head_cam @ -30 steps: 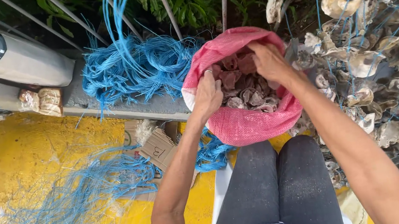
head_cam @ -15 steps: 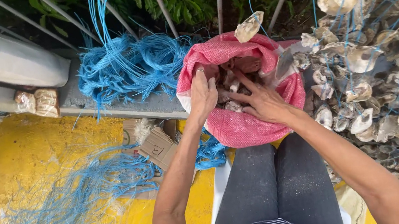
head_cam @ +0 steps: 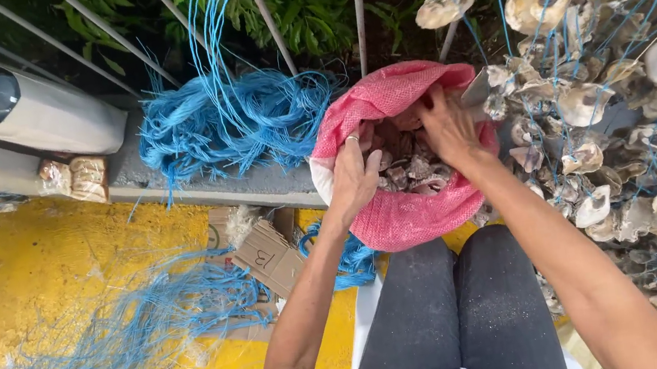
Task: Tying empty oyster shells onto plastic strings to create lines for oyster farming.
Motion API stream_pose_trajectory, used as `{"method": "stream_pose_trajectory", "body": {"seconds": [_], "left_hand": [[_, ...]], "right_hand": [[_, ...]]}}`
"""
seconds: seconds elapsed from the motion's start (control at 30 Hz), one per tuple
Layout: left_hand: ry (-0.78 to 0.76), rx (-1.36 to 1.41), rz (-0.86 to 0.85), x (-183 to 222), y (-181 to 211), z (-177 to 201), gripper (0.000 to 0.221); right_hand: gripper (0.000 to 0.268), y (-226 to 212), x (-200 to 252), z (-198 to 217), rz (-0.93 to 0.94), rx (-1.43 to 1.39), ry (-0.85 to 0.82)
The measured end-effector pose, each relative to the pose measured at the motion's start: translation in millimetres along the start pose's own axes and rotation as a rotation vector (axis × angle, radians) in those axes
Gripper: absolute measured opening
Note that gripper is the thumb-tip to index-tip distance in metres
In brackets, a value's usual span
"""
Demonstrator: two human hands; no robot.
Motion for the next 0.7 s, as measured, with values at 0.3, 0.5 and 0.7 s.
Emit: {"method": "stream_pose_trajectory", "body": {"seconds": [0.3, 0.5, 0.7], "left_hand": [[-0.025, 0.177, 0.162, 3, 10, 12, 0.049], [0.122, 0.084, 0.071, 6, 8, 31, 0.043], [0.188, 0.064, 0.038, 6, 5, 31, 0.051]], "right_hand": [[0.034, 4, 1, 24, 0.031, -0.183, 0.046], [0.012, -22, -6, 104, 0.064, -0.234, 0.162], [0.007, -23, -8, 139, -0.035, -0.306, 0.097]]}}
Point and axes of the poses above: each hand's wrist, its own x-axis away from the middle knuckle, its own z-axis out of the back of the hand, y = z × x, the point moved 9 cm from there along -x, towards the middle knuckle, and after that the axes turned 5 degrees about y, right-handed, at the moved point
